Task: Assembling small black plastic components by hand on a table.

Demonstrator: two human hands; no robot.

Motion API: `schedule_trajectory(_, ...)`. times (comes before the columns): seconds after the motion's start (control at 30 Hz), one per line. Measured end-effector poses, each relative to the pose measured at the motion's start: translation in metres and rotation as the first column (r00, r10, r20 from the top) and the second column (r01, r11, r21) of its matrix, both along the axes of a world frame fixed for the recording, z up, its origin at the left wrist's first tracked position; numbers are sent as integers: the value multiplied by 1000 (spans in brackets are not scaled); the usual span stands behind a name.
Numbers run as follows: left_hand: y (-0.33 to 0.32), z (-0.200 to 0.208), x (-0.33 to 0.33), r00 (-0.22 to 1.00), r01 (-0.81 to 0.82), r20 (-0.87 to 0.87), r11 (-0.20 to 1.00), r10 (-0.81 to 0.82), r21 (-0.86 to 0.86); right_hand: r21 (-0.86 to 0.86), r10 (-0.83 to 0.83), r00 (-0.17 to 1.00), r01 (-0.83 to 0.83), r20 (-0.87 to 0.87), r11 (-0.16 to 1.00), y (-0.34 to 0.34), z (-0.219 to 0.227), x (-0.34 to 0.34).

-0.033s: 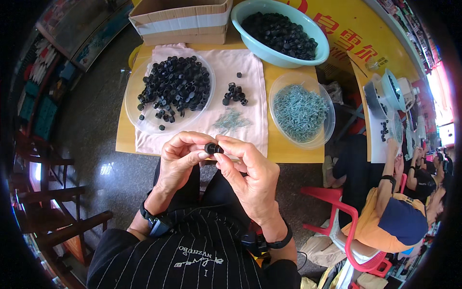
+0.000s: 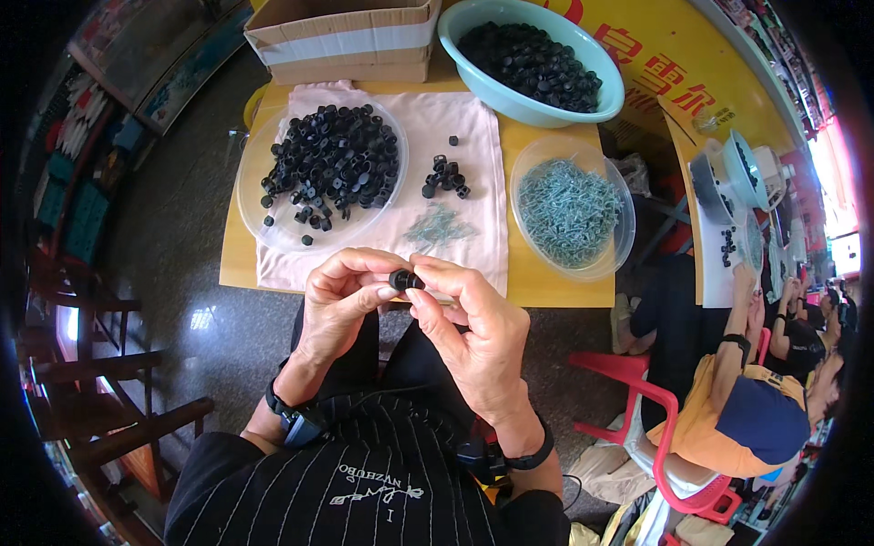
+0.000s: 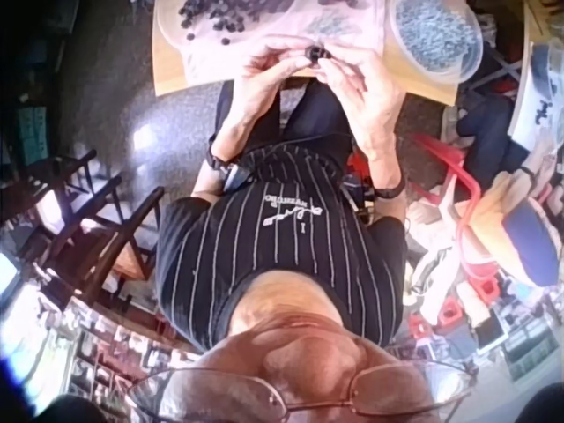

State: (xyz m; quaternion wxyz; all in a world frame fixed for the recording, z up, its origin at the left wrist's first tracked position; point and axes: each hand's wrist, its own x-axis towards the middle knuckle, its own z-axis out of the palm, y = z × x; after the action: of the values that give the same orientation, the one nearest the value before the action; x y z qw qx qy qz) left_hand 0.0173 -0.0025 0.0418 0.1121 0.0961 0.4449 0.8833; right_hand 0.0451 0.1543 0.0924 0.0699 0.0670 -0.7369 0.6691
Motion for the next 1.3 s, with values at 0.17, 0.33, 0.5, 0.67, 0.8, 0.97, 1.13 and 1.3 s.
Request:
schedule_trajectory(0.17,4,-4,-3,985,-76,-164,992,59,-101,122,-42,994,54,-104,991,0,-11,-3)
schedule_trajectory(0.33,4,-6,-3,976,-81,-211,988,52,-132,209,-94,979,131,-178,969,2,-16,0)
schedule_trajectory(0.5,6,-9,-5,980,-72,-190,992,52,-102,328,-63,949,169,-309,929,4,-15,-1)
schedule_trajectory(0.67,7,-9,-4,990,-64,-134,995,54,-74,391,-34,938,176,-345,903,5,-14,-1)
schedule_trajectory(0.8,9,-8,-3,994,-56,-103,994,46,-93,475,-2,903,228,-430,850,9,-15,-3)
schedule_trajectory(0.97,11,-8,-5,992,-45,-122,989,28,-142,485,-19,905,244,-424,839,13,-17,-1)
schedule_trajectory(1.13,15,-8,-7,992,-19,-126,987,-2,-162,380,-52,937,190,-345,905,19,-18,-4)
schedule_trajectory(1.3,18,-3,-6,997,72,27,997,-73,11,423,-28,899,233,-438,876,22,-20,-7)
